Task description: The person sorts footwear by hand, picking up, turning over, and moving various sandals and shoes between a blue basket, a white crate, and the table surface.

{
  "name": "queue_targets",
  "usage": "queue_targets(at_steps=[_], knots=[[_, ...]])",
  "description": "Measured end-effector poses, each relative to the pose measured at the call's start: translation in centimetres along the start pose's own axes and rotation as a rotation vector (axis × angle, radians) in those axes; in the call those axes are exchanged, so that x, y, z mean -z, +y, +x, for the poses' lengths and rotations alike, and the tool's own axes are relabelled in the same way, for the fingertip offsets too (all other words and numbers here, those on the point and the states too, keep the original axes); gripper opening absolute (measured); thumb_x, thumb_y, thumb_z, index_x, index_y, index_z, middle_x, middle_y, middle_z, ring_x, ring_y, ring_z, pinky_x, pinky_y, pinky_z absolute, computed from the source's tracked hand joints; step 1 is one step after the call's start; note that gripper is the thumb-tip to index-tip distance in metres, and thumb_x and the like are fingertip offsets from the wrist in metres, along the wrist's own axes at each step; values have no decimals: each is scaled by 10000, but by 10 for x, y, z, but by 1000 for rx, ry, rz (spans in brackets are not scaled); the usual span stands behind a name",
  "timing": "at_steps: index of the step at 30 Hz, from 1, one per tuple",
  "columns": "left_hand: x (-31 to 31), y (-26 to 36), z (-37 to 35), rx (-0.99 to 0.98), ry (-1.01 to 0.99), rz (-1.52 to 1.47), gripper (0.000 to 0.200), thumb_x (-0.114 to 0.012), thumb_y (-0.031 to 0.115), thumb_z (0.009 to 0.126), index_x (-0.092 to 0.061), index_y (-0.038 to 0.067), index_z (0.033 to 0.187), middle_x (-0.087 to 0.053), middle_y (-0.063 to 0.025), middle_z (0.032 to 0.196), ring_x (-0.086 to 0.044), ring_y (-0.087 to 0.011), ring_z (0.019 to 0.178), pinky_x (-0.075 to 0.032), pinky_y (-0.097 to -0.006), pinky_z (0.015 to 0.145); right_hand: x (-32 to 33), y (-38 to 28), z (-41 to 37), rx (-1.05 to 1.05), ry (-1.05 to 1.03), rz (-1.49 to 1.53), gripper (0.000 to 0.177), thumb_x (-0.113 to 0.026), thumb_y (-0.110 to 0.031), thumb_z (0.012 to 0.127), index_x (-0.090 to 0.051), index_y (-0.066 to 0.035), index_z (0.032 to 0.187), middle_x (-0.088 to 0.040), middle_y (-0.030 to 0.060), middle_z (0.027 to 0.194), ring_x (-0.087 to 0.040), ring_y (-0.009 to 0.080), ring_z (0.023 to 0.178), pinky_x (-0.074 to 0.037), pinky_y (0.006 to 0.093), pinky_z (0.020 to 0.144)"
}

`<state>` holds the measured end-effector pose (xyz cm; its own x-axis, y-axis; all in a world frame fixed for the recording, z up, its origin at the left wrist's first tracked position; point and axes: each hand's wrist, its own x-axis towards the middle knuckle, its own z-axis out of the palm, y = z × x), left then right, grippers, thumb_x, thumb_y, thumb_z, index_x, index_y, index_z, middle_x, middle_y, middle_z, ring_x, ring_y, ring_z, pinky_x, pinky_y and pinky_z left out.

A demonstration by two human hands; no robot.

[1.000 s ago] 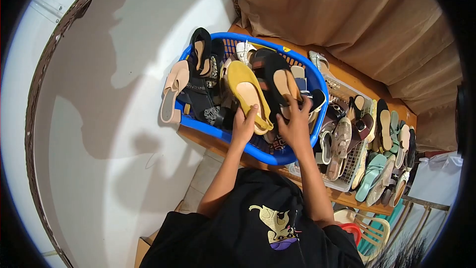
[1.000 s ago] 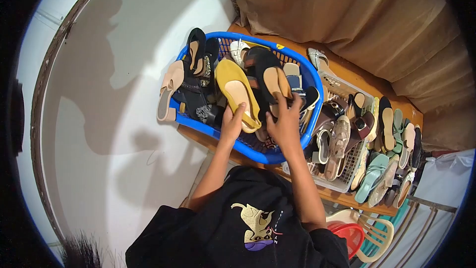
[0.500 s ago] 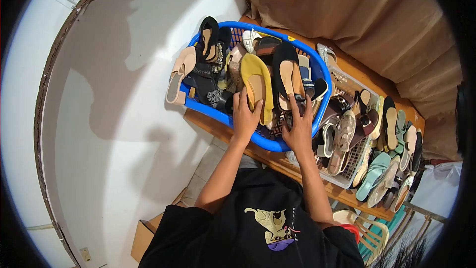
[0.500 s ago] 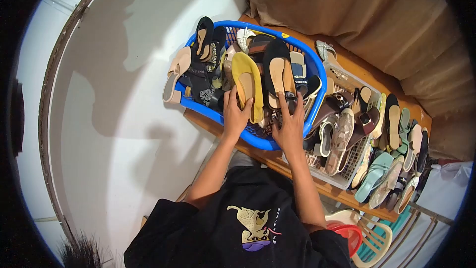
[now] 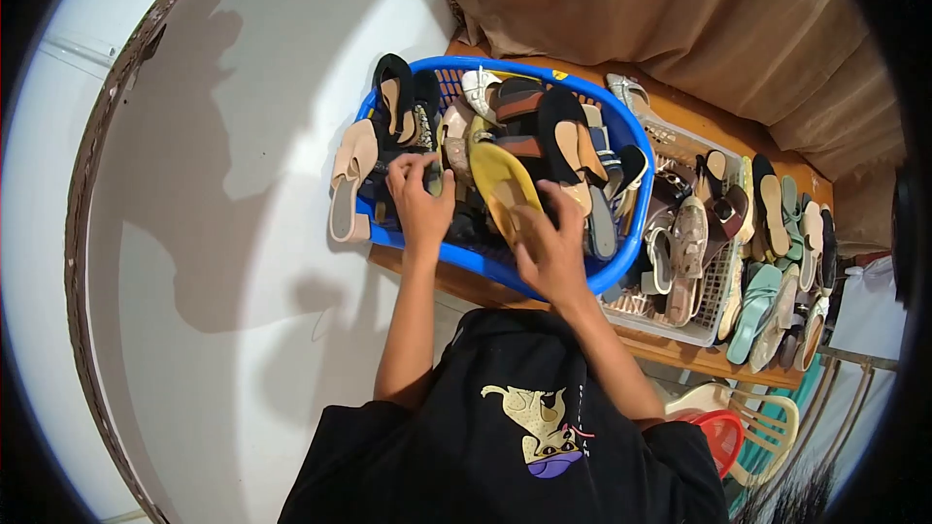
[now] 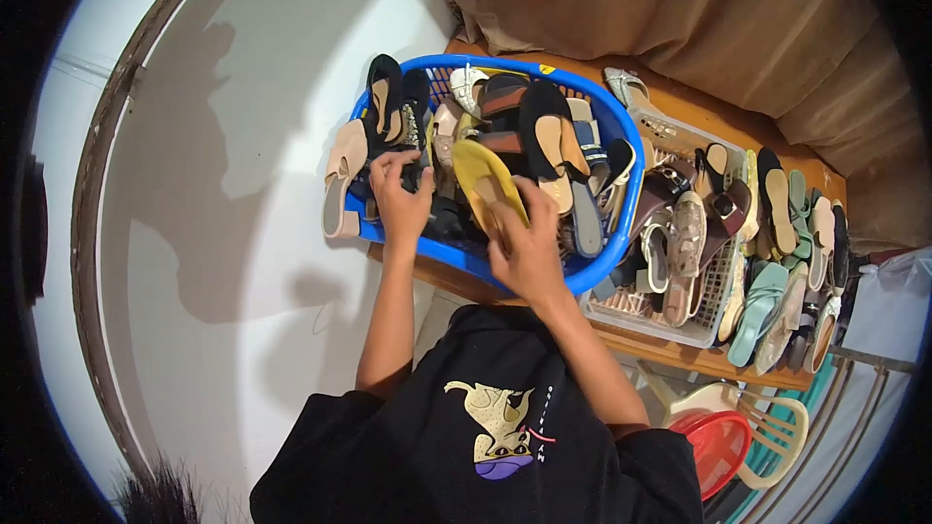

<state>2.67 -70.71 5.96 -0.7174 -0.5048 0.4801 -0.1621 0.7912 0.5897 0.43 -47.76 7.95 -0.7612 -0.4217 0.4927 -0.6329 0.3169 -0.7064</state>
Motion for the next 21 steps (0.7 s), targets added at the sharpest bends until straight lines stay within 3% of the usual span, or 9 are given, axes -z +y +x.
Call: queue_targets(at_steps=[3,6,11,14,15,16,18,19,21], knots=[[-5,-39,29,-8,-1,114,723,-837,197,785,-522,81,1426,-439,-235,1341,-433,-431,1265,-367,-536,1093,-42,-9,21,38,-67,250,382,-710,40,742,-672,-24,1117,-541,219,1345,-521,436,1243,-439,482,1066],[-19,-70,45,-17,-54,199,813,-866,244,768,-484,74,1464,-434,-251,1345,-427,-451,1270,-347,-549,1112,-82,-14,56,-22,-110,387,376,-694,12,795,-654,-18,1167,-561,209,1317,-576,391,1186,-477,430,1032],[-21,-94,54,-14,-97,135,469,-830,308,848,-525,14,1050,-586,-139,1118,-523,-398,1209,-384,-527,1028,-186,36,105,-427,-196,475,521,-691,-59,850,-563,-13,1352,-586,232,1316,-621,371,1157,-497,402,1017],[-30,-123,42,12,-58,74,356,-764,249,922,-534,3,1036,-581,-153,1106,-547,-416,1124,-386,-534,1016,-231,44,118,-512,-155,357,669,-730,-84,820,-489,-3,1439,-571,273,1354,-589,423,1223,-476,445,1052],[-29,-121,42,-105,9,159,310,-692,244,1000,-523,-4,1077,-588,-175,1101,-577,-370,1079,-511,-436,858,-235,42,123,-549,-141,320,750,-753,-92,798,-448,3,1476,-562,296,1369,-566,453,1258,-463,471,1072],[-28,-119,42,-103,7,162,310,-692,244,1000,-523,-4,1077,-588,-175,1101,-577,-370,1079,-511,-436,858,-235,45,125,-551,-144,322,750,-753,-92,798,-448,3,1476,-562,296,1369,-566,453,1258,-463,471,1072],[-27,-111,38,261,82,-130,292,-638,236,1036,-492,-5,1113,-594,-202,1174,-578,-376,1105,-507,-449,910,-226,48,126,-428,-157,308,883,-775,-76,758,-357,-7,1532,-536,328,1389,-517,491,1318,-439,506,1096],[-29,-108,38,284,110,-266,332,-565,230,1072,-477,-24,1267,-584,-243,1282,-577,-384,1159,-487,-455,978,-214,43,130,-437,-209,306,982,-780,-55,730,-276,-50,1574,-500,364,1406,-499,533,1313,-441,518,1092],[-28,-99,41,191,156,-191,345,-550,210,1070,-488,-36,1303,-583,-244,1294,-559,-405,1213,-458,-466,1025,-178,24,137,-482,-324,265,998,-779,-49,723,-264,-70,1578,-496,382,1386,-489,551,1312,-439,530,1092]])
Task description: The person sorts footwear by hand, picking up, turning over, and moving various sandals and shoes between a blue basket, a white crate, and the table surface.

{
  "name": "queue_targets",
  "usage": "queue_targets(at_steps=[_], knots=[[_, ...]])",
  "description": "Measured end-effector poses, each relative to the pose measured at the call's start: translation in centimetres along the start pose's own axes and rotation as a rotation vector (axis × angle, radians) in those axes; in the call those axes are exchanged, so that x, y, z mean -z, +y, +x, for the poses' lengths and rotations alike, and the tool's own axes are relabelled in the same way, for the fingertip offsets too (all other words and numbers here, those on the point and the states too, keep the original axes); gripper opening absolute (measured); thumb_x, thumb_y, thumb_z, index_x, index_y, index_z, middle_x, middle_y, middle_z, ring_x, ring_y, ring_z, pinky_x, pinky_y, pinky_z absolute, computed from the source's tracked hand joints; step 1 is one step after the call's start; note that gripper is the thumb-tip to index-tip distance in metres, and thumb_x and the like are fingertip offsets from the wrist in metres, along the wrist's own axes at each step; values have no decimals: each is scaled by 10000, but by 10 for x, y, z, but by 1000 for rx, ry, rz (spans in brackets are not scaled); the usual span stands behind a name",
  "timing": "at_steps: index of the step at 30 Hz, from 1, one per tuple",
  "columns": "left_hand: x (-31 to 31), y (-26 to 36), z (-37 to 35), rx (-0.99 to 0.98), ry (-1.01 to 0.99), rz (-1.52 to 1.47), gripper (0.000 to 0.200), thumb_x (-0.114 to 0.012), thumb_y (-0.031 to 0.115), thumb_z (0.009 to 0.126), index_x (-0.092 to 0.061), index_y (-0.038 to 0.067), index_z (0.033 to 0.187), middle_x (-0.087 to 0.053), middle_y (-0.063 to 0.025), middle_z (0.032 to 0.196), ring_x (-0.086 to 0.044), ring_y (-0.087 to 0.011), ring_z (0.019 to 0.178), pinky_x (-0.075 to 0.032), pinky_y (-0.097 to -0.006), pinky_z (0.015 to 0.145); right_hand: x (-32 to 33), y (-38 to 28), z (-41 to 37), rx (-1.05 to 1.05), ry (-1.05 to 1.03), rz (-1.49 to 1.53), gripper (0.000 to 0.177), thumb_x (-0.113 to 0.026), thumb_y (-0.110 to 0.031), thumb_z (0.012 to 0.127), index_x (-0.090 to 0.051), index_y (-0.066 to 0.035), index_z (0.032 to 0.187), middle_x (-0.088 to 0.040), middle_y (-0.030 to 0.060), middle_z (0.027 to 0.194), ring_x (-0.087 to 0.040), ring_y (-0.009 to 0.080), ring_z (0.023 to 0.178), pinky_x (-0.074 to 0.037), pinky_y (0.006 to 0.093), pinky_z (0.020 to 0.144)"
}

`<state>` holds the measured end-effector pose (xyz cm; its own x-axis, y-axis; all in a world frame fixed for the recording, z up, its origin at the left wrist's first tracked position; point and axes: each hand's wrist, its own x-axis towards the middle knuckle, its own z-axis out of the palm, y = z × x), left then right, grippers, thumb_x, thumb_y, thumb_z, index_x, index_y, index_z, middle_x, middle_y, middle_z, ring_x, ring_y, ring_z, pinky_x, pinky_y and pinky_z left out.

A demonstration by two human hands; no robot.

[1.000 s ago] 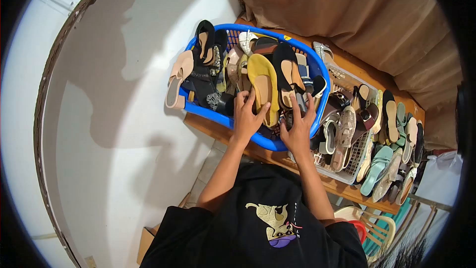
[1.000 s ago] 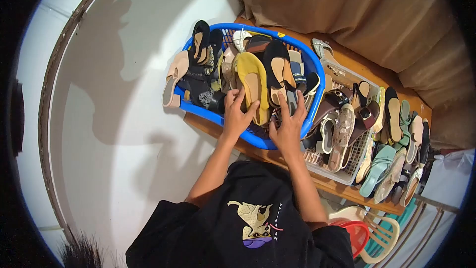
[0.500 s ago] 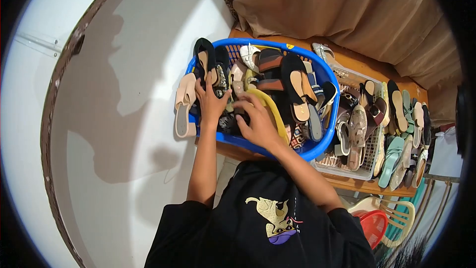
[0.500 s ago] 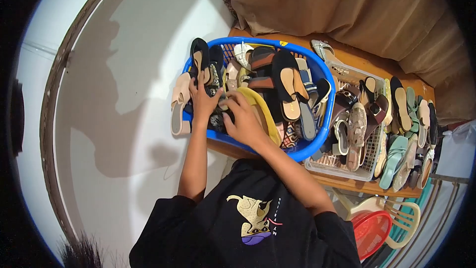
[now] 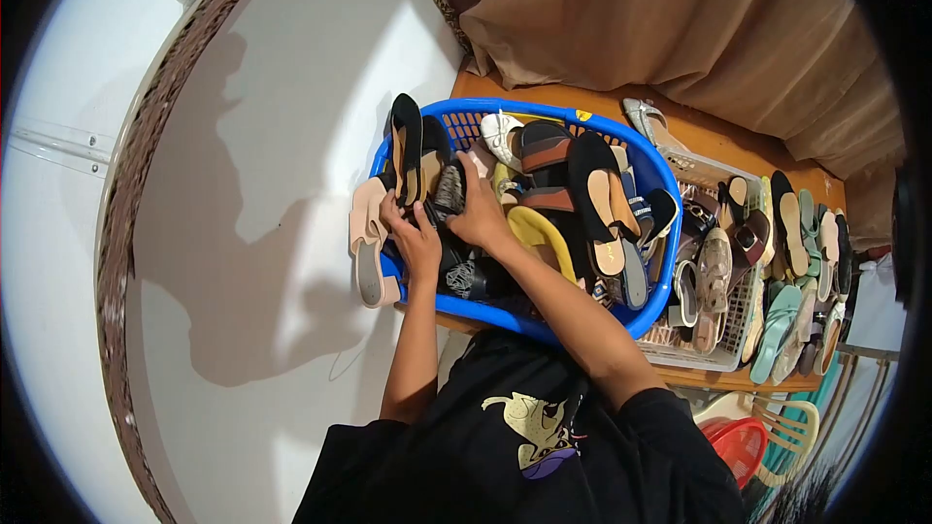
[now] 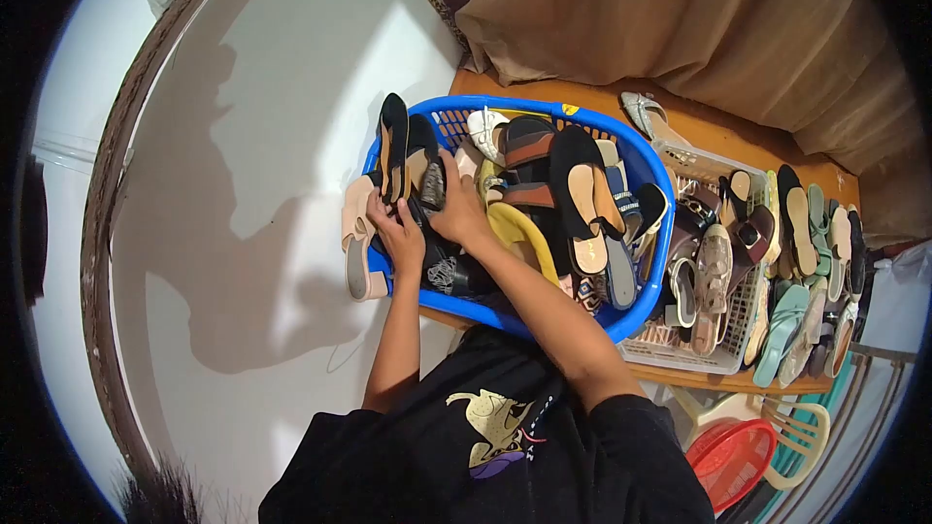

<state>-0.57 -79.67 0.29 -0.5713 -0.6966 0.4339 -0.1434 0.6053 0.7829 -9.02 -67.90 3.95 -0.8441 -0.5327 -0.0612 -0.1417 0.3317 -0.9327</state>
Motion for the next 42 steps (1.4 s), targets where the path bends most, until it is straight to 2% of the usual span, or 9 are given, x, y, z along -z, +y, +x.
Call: queue_targets(at_steps=[5,13,15,18,19,27,32,36,42], knots=[[1,-11,-1,-95,-25,-27,375,-474,200,1090,-531,-54,1360,-582,-252,1351,-517,-421,1306,-382,-484,1121,34,-4,-29,-149,-69,-187,1016,-805,-23,668,-294,-76,1545,-371,429,1420,-457,635,1268,-444,575,1084],[2,-12,-10,97,-32,-343,327,-385,202,1137,-442,-27,1363,-569,-234,1290,-662,-318,1150,-525,-403,1015,19,0,-13,365,82,-714,748,-816,-50,617,-561,21,1317,-376,378,1481,-449,584,1327,-397,543,1145],[1,-11,-9,155,-12,-396,265,-460,124,1105,-459,-26,1324,-561,-232,1320,-648,-306,1186,-501,-390,1053,-9,7,19,504,169,-212,572,-783,-105,689,-629,22,1225,-452,356,1449,-464,552,1335,-404,513,1149],[-1,-24,-8,118,-85,-420,263,-607,-22,996,-510,-34,1241,-533,-205,1390,-593,-264,1263,-463,-345,1076,-26,-4,61,-118,-16,-6,367,-716,-177,767,-628,14,1068,-609,310,1222,-592,459,1185,-491,473,994],[0,-17,-6,102,-107,-431,240,-618,-13,994,-521,-33,1212,-524,-206,1400,-594,-265,1246,-461,-341,1077,-52,27,78,-50,108,-99,306,-705,-164,752,-603,12,981,-646,259,1059,-637,435,1005,-511,475,886],[-4,-22,3,325,-118,-313,605,-712,-12,833,-441,-10,1374,-561,-194,1249,-613,-300,1156,-519,-380,975,-36,73,85,-207,-217,709,155,-632,-18,760,-583,-39,906,-609,50,834,-586,146,785,-481,294,699],[14,-20,40,497,-577,-437,497,-702,100,867,-598,-42,1332,-711,-111,1198,-676,-202,1046,-523,-328,946,-31,51,58,18,147,310,241,-714,63,814,-511,-67,811,-573,13,752,-584,109,716,-492,285,671],[7,19,42,160,-440,-427,475,-684,314,1014,-578,-19,1336,-718,-123,1135,-699,-192,976,-549,-310,880,-23,25,59,127,458,429,330,-793,-4,799,-471,-26,726,-522,114,719,-546,219,713,-470,355,686],[30,92,25,398,-501,-757,351,-503,292,1110,-524,13,1321,-710,-135,1043,-718,-196,792,-589,-318,733,99,-41,47,288,646,538,227,-702,-73,962,-481,-78,908,-509,-13,804,-462,60,616,-381,238,537]])
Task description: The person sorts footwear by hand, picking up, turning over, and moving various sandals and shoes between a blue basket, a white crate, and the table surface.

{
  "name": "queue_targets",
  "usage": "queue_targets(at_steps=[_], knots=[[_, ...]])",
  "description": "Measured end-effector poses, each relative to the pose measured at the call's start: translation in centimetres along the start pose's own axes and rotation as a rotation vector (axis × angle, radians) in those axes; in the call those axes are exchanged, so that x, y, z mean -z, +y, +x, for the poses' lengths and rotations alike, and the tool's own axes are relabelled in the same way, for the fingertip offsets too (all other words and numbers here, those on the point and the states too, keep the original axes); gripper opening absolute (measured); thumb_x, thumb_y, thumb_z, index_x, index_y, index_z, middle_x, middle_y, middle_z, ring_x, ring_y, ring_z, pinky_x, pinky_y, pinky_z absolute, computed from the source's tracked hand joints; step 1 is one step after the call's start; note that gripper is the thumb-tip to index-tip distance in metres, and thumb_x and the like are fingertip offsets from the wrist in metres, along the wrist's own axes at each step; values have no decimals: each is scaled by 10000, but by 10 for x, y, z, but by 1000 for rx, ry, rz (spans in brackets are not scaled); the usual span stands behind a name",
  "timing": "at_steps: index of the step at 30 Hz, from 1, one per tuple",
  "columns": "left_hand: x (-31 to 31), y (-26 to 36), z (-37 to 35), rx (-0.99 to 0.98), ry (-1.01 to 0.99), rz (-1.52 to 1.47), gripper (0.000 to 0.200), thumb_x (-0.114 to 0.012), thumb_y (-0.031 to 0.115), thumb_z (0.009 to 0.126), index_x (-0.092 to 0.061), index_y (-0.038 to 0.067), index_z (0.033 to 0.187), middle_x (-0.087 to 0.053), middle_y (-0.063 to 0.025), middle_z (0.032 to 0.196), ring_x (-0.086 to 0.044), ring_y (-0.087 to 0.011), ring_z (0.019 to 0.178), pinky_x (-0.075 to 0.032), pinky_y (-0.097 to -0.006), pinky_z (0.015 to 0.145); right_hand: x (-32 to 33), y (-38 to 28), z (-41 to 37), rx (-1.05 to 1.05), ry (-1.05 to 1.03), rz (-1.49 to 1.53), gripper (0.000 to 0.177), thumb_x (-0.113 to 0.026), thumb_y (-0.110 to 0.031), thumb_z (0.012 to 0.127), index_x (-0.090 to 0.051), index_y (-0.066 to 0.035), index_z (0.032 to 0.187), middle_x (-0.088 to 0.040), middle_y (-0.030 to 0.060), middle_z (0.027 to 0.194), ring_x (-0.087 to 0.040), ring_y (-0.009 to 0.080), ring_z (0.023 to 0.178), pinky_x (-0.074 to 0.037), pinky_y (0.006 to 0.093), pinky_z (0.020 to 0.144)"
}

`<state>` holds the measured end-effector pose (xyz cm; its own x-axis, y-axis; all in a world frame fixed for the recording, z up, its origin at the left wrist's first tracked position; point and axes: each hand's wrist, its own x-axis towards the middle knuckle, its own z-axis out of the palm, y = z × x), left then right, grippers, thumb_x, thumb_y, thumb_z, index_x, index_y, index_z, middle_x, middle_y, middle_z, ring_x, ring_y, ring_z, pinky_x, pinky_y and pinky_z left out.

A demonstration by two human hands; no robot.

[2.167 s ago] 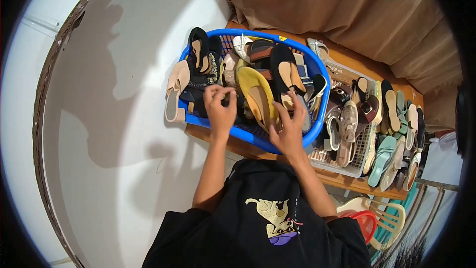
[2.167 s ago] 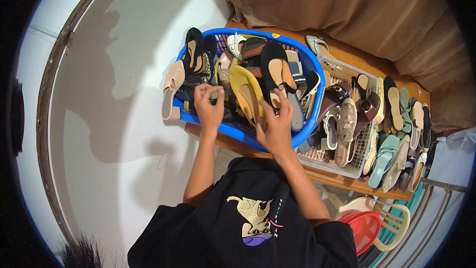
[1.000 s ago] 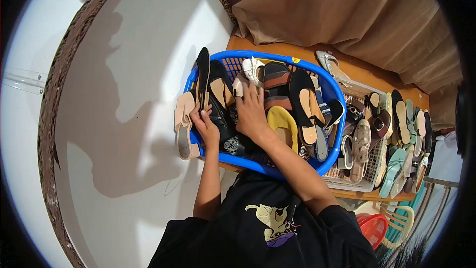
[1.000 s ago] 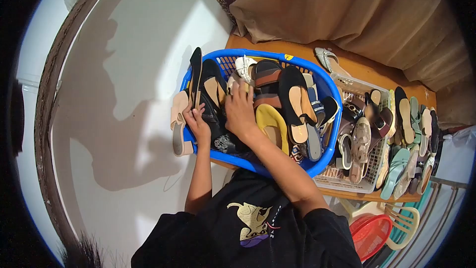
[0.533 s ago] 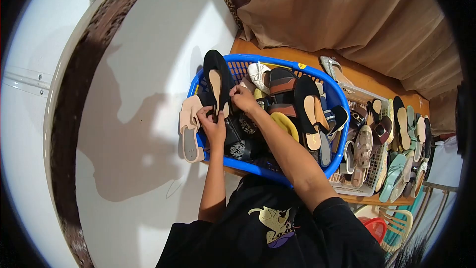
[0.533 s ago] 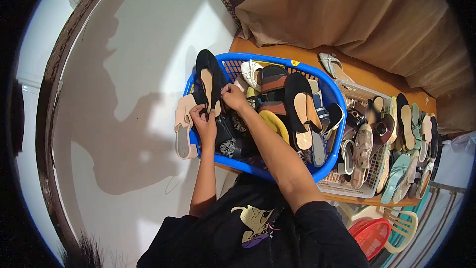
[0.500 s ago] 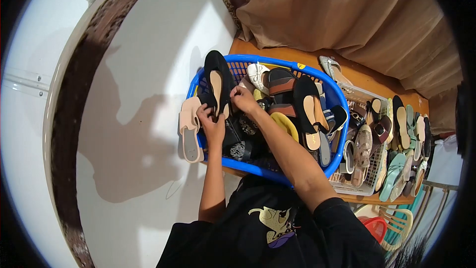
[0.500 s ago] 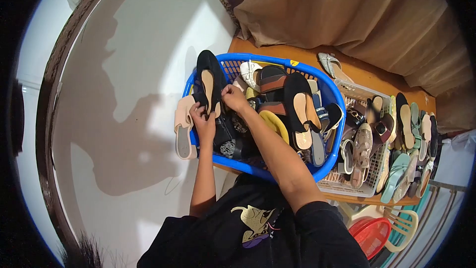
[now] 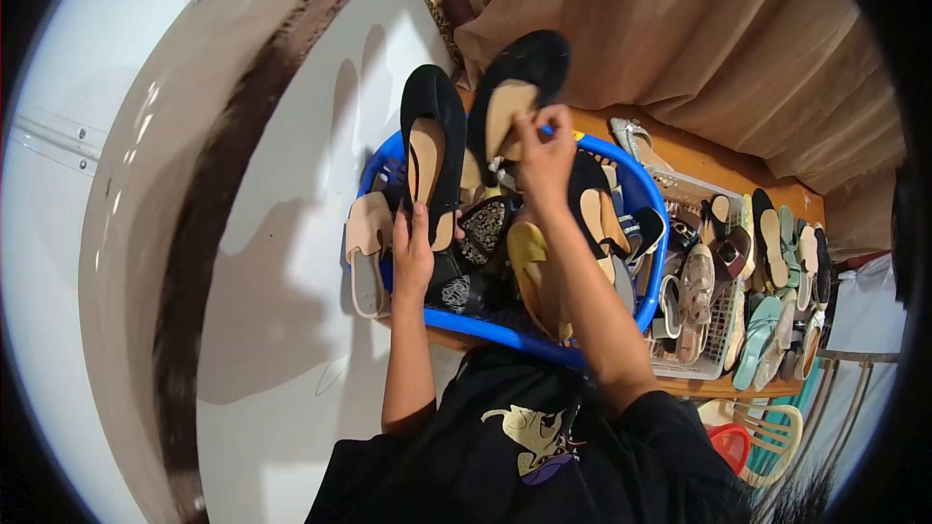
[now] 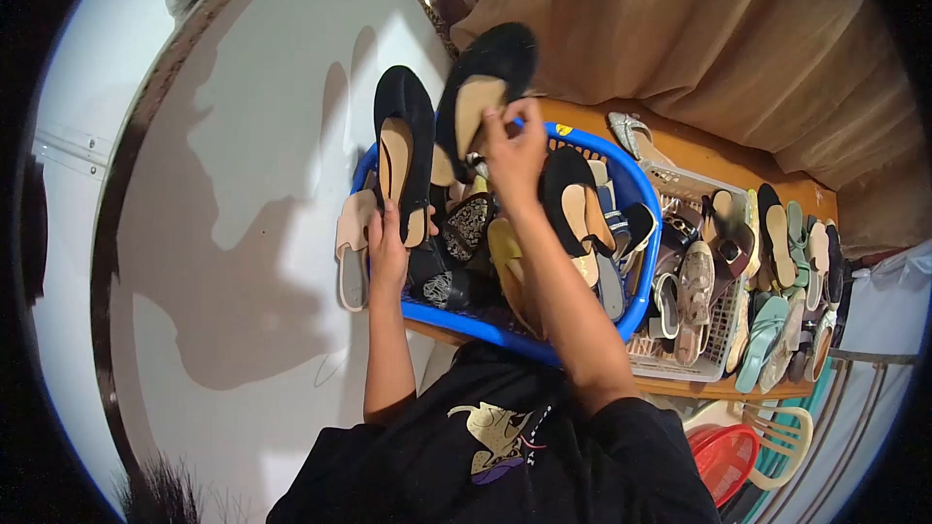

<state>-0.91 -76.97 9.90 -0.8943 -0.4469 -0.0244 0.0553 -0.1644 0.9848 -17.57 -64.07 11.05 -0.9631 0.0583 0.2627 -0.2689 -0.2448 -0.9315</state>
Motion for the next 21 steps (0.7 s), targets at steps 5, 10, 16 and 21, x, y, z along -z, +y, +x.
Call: queue_targets(at_steps=[5,10,16,21], knots=[[-36,-10,-26,-21,-95,-122,473,-595,119,1049,-404,16,1469,-638,-137,1311,-645,-194,1146,-516,-330,1003,86,-45,-25,-227,-65,252,175,-611,-40,1009,-492,-109,1118,-558,-9,942,-499,49,712,-401,227,603],[-90,-42,-72,203,-354,-210,842,-753,-64,828,-304,23,1535,-555,-64,1323,-545,-178,1239,-432,-347,1090,170,-54,-92,-441,5,393,191,-635,-33,983,-536,-132,1112,-553,-25,978,-522,63,832,-407,225,723],[-142,-66,-127,196,-590,8,971,-619,-12,871,7,-73,1610,-311,-215,1602,-328,-283,1488,-261,-379,1233,237,-88,-155,-401,-63,151,541,-818,-112,863,-405,-115,1212,-508,47,1133,-529,149,1074,-458,307,943],[-175,-70,-172,148,-843,292,1039,-571,-6,862,182,-87,1574,-131,-287,1663,-180,-340,1556,-172,-386,1256,286,-77,-180,-333,-44,-92,846,-974,-186,703,-344,-85,1260,-493,97,1172,-529,183,1115,-453,337,994]])
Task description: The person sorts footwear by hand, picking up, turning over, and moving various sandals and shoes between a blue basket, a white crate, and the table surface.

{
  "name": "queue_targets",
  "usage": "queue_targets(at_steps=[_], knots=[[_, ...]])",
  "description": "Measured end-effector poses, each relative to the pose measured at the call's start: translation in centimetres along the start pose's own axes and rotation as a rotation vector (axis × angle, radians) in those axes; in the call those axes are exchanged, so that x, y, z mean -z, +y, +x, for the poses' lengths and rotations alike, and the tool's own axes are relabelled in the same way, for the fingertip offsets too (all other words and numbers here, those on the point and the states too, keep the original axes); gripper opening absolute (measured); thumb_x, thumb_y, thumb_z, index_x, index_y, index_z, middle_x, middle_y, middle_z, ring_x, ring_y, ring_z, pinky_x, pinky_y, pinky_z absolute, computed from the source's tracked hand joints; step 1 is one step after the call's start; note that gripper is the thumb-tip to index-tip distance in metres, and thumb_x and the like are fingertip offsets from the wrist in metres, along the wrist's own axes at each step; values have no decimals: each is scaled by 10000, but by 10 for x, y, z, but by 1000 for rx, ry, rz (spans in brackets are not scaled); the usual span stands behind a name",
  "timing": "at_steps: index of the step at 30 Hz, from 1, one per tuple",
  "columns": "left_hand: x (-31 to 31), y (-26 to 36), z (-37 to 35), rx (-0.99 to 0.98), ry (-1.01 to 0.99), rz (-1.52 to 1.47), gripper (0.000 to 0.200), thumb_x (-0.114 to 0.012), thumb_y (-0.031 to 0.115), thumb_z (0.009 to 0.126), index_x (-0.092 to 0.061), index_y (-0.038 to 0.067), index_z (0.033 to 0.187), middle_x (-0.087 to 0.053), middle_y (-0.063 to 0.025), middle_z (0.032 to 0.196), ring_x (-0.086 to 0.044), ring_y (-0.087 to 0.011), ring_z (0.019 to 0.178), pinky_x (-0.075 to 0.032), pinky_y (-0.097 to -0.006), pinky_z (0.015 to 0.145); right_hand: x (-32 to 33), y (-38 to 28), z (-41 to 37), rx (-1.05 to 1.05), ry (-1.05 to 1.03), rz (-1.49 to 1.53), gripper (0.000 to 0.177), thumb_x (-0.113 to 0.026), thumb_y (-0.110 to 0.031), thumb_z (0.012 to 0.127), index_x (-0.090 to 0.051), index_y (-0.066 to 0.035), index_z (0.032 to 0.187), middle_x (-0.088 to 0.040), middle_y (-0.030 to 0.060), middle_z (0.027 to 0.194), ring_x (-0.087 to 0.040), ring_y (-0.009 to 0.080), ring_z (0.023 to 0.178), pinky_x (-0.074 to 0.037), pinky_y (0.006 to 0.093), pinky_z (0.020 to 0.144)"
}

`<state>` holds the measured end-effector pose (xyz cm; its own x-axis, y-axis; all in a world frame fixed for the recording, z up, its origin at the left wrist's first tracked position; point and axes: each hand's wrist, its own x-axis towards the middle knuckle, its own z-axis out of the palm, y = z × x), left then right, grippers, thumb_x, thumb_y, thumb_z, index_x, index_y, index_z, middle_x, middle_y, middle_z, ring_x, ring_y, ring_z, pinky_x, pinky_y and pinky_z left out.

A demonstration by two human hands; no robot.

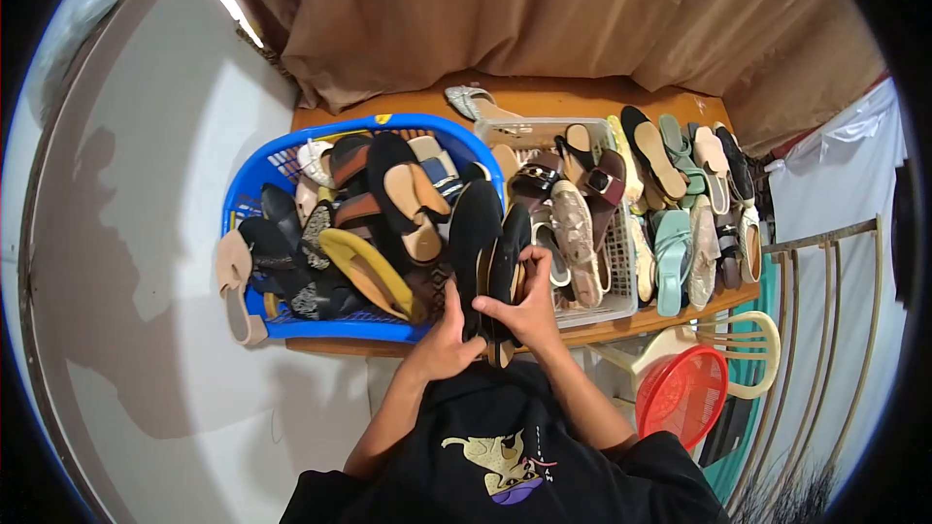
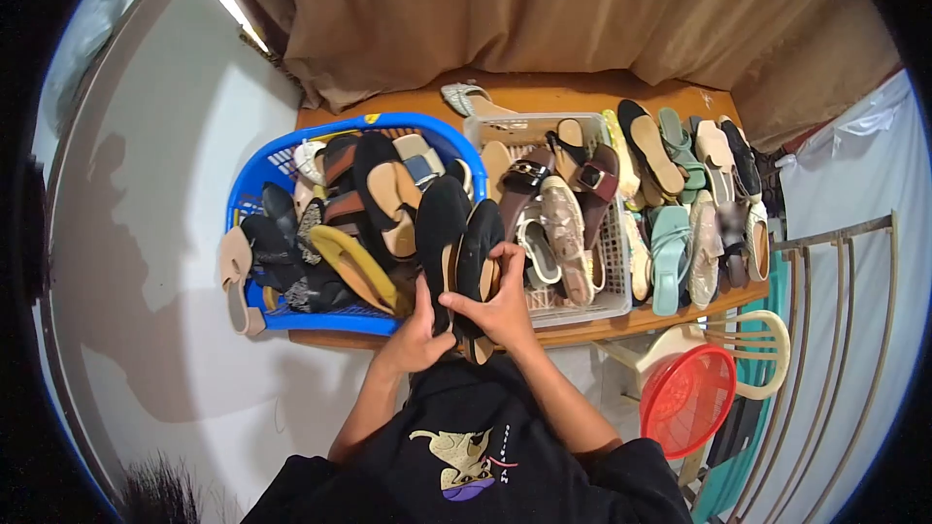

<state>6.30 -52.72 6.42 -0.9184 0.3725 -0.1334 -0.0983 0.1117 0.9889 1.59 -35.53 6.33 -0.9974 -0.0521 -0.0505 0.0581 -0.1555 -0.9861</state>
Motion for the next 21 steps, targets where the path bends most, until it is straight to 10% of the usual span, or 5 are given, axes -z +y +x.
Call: queue_targets(at_steps=[9,12,17,19,21], knots=[[-87,-2,49,105,-89,-705,1019,-539,-121,766,-9,60,1618,-388,-158,1522,-430,-267,1416,-371,-366,1156,102,3,-21,-79,185,-68,677,-750,-25,750,-369,-68,1308,-518,92,1183,-532,181,1125,-428,330,1027],[-108,-26,74,223,-152,-681,1081,-624,-104,789,66,51,1607,-385,-178,1527,-446,-242,1393,-399,-370,1131,140,38,-26,-36,361,-558,653,-769,-102,719,-439,-15,1276,-506,212,1247,-541,334,1190,-449,416,1040],[-163,-79,131,273,38,-401,1106,-762,159,915,81,-87,1589,-273,-260,1598,-293,-280,1494,-270,-387,1224,167,15,-16,147,332,-914,705,-812,-144,706,-461,9,1298,-483,244,1325,-524,413,1251,-459,447,1051],[-174,-60,146,462,124,-304,1095,-640,464,990,46,-144,1588,-55,-327,1689,-78,-350,1593,-127,-381,1279,178,9,-11,105,292,-941,801,-890,-218,680,-478,6,1329,-409,278,1425,-511,486,1284,-488,495,1030],[-183,-69,161,455,137,-301,1003,-572,449,1020,0,-144,1591,-74,-331,1687,-102,-364,1591,-146,-367,1274,187,-2,-6,49,277,-922,783,-876,-195,676,-479,-5,1323,-402,266,1417,-518,477,1276,-497,494,1020]])
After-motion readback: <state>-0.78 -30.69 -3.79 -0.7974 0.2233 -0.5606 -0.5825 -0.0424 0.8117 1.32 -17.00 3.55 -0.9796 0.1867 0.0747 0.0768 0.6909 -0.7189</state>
